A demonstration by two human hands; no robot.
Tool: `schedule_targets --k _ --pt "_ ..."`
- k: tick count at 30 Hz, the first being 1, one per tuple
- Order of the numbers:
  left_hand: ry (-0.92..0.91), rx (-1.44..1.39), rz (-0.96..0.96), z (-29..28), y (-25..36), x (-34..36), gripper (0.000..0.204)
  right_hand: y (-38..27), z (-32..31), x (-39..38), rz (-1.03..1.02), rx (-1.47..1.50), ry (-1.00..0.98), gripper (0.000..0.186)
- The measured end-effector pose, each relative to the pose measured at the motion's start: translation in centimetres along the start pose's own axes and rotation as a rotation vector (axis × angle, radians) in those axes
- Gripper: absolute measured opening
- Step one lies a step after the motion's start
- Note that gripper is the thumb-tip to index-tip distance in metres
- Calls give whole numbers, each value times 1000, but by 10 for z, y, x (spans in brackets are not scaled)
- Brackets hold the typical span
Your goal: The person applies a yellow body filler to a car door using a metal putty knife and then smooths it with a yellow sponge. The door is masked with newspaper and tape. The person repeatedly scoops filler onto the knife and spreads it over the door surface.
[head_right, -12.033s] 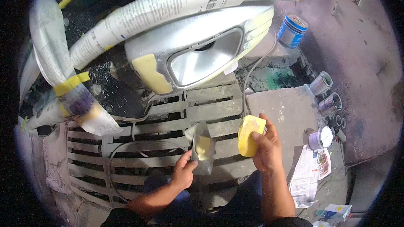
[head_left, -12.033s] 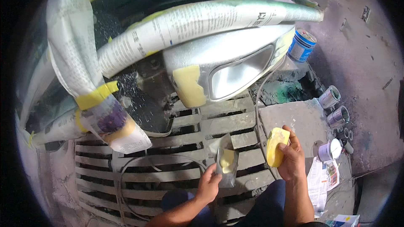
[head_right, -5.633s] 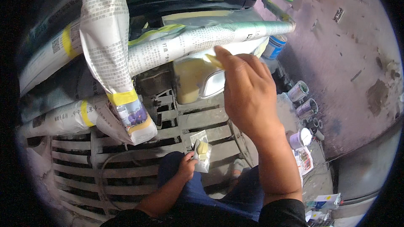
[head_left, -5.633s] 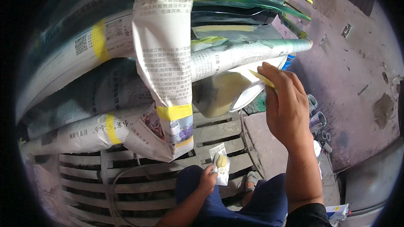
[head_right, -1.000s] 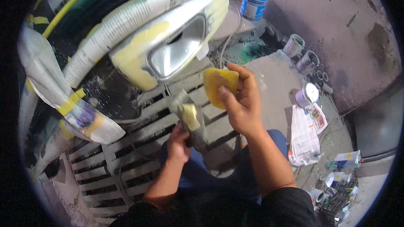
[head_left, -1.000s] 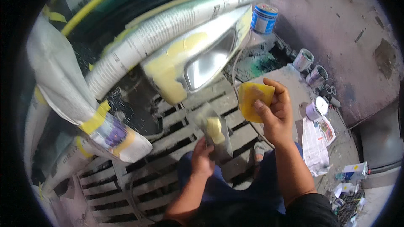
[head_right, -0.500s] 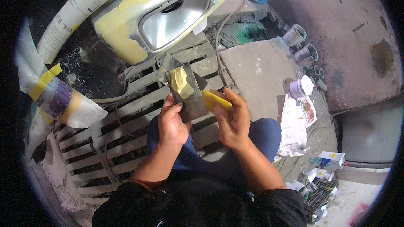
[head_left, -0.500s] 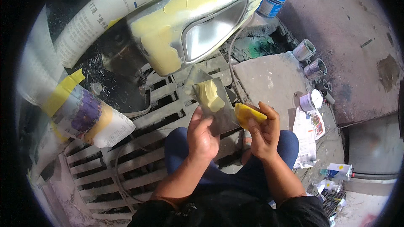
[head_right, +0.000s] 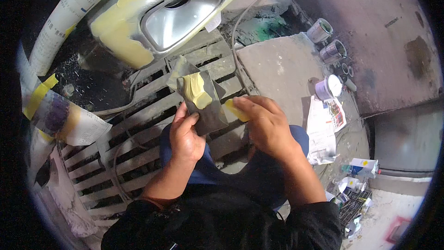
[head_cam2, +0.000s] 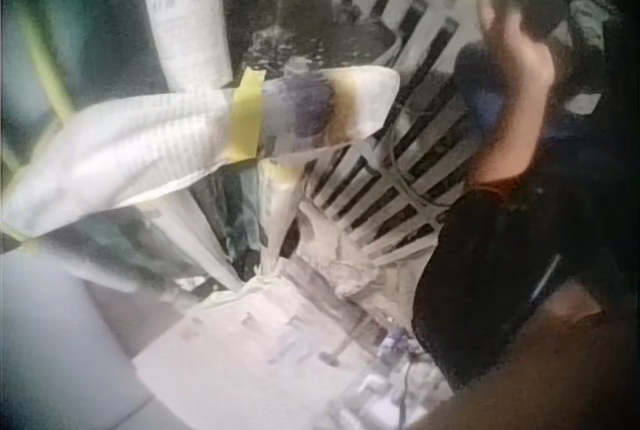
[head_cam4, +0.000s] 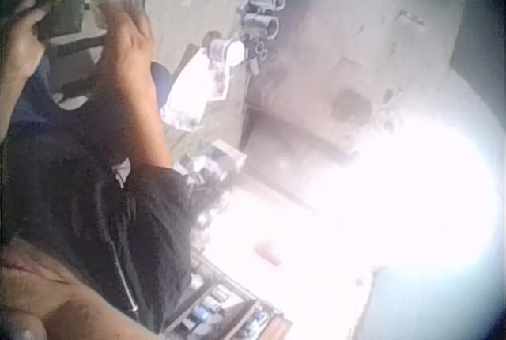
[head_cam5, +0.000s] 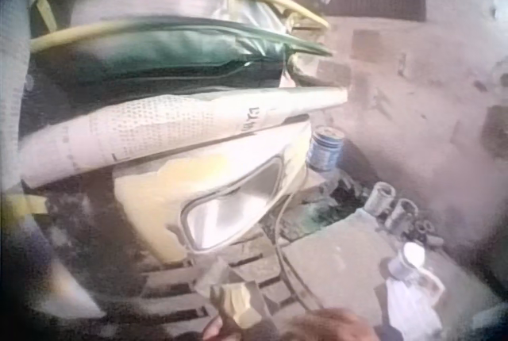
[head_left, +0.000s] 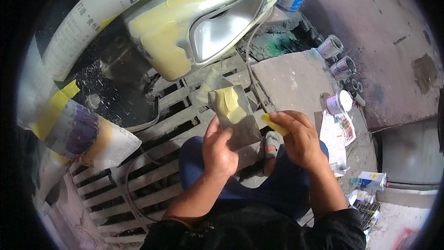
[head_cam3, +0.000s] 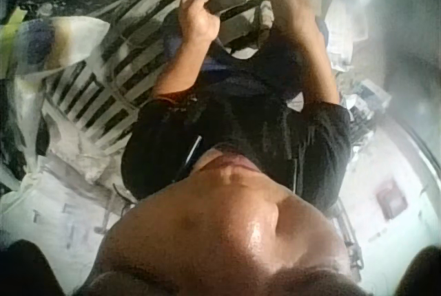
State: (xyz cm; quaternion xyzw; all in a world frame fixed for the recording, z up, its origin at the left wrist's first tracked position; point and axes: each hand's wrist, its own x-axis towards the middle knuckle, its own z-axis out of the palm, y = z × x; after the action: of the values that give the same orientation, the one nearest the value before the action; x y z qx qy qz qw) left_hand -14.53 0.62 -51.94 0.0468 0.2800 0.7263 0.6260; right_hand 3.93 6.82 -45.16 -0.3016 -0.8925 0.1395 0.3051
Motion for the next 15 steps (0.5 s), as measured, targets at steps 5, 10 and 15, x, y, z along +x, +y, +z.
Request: schedule_targets --k 5,10,15 --pt "-27 51 2 -1 -12 1 45 -2 -8 6 -161 -163 -197 42" --pt "26 104 7 -7 -11 -2 45 -10 -16 3 -130 -100 -399 47" --pt "-32 177 80 -14 -10 -1 46 7 -19 -16 292 389 -212 41"
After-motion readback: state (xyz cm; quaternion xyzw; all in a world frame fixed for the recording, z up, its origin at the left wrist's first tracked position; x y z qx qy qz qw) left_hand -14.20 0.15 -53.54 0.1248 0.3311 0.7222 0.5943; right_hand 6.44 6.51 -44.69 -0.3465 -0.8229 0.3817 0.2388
